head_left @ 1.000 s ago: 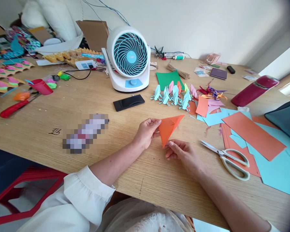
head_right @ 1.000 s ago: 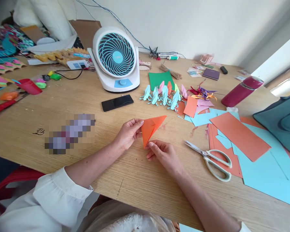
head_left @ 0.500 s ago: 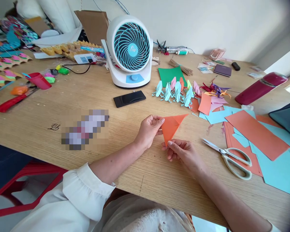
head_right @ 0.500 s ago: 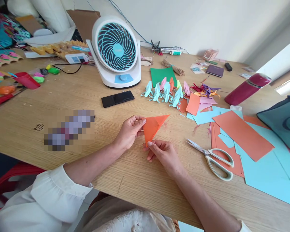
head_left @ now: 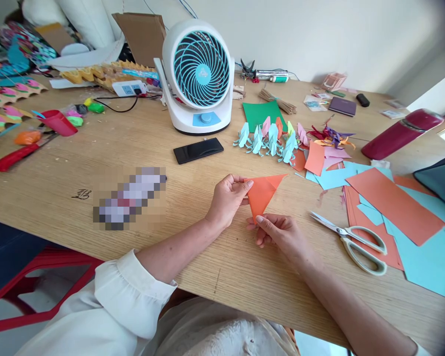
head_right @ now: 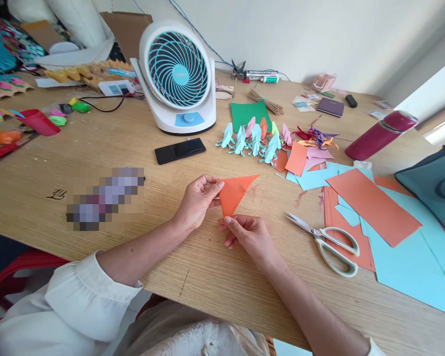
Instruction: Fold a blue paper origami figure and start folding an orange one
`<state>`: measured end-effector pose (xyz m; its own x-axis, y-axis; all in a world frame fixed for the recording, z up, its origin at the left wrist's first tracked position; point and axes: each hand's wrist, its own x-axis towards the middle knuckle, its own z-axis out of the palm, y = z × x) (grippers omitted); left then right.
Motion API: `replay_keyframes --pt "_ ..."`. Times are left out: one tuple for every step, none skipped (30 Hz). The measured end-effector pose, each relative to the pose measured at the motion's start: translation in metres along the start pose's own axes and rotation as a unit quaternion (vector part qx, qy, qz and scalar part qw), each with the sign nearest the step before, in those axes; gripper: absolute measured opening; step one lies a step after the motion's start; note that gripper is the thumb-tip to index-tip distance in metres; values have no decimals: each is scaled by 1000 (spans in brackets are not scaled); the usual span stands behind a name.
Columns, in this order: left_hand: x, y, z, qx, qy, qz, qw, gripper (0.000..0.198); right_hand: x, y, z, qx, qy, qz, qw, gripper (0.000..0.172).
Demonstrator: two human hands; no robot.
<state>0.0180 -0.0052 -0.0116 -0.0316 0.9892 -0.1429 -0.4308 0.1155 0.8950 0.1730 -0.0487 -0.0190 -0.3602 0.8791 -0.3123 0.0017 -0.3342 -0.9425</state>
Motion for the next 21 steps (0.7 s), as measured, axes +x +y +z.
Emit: replay_keyframes --pt "0 0 0 3 2 0 1000 32 0 -1 1 -3 2 0 1000 43" --pt "0 0 0 7 3 0 1000 32 0 -1 1 -6 5 1 1000 43" --pt "0 0 0 9 4 0 1000 32 1 -2 2 -7 8 2 1000 43" --pt "0 0 0 9 5 -1 1000 32 1 -2 2 -8 11 4 1000 43" --pt "0 0 0 9 4 -1 1000 33 1 -3 2 -8 12 5 1000 43" --pt "0 0 -1 9 3 0 1000 34 1 -3 2 -6 13 7 1000 43" --pt "0 0 -1 8 3 1 1000 34 1 -3 2 -4 13 8 1000 43" --pt "0 0 -1 9 2 2 1000 35 1 -3 2 -2 12 9 1000 42" --pt "0 0 -1 10 1 3 1000 35 1 -3 2 1 11 9 1000 41" --pt "0 0 -1 10 1 4 1000 35 1 -3 1 4 10 9 1000 40" --pt "0 0 -1 10 1 5 1000 34 1 -3 1 9 9 10 1000 39" --pt "0 0 -1 8 1 5 1000 34 1 -3 0 14 8 11 1000 38" --pt "0 0 0 6 0 6 1000 33 0 -3 0 21 7 12 1000 37" --pt "0 1 0 5 -2 6 1000 33 0 -3 0 28 7 14 999 36" --pt "0 1 0 3 -4 6 1000 33 0 -3 0 35 6 17 999 35" --pt "-1 2 0 3 -5 6 1000 33 0 -3 -1 41 5 19 999 35" --pt "-1 2 0 4 -6 6 1000 33 0 -3 -1 46 5 19 999 35" --pt "-1 3 0 5 -6 5 1000 33 0 -2 -2 50 4 19 999 34" --pt "-1 3 0 6 -6 5 1000 34 0 -2 -2 52 3 19 998 34" --pt "-1 3 0 5 -5 5 1000 34 1 -2 -3 56 0 17 998 34" --pt "-1 3 0 4 -5 5 1000 35 1 -1 -3 59 -2 17 998 34"
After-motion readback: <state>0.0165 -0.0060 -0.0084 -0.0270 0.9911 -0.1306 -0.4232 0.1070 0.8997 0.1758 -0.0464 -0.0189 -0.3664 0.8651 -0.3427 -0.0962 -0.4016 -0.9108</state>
